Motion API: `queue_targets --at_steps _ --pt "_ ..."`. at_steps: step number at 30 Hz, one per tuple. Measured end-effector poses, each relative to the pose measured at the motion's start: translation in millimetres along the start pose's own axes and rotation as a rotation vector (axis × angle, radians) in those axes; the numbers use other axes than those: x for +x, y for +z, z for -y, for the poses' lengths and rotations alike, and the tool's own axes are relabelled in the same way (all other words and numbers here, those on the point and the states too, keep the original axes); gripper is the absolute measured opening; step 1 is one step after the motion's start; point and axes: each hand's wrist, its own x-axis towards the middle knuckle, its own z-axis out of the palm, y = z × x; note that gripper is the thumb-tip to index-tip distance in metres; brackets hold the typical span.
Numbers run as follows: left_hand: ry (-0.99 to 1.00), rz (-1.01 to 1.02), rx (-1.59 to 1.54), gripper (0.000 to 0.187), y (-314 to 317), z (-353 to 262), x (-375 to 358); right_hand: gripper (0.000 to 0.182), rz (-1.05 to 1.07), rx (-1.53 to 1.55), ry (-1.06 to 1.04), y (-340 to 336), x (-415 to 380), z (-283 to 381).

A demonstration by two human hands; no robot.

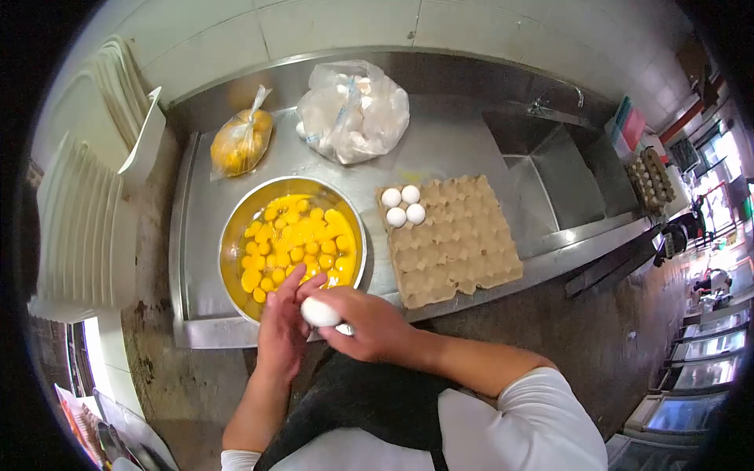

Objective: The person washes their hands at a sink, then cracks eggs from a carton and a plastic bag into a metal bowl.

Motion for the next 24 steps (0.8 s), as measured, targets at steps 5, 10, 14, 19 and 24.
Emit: queue_targets --at_steps 5,10,14,19,24 --pt "0.010 -0.010 0.280 0.068 -16.2 -18.2 -6.9 0.050 -0.256 -0.127 0.318 -10.5 -60.4 2.0" --pt "-0.003 -0.082 0.134 0.062 -45.9 -25.3 -7.4 0.048 -0.292 -0.239 0.348 25.5 -124.5 -36.3" --pt "-0.006 -0.067 0.158 0.063 -49.3 -32.1 -8.6 0.047 -0.408 -0.299 0.295 38.5 -127.7 -39.7" --pt "-0.036 -0.022 0.207 0.061 -46.6 -36.5 -11.4 0.047 -0.411 -0.409 0.288 52.0 -137.8 -61.0" --pt "-0.053 0.057 0.289 0.053 -43.3 -28.6 -11.1 0.045 -0.469 -0.402 0.313 42.8 -105.3 -31.4"
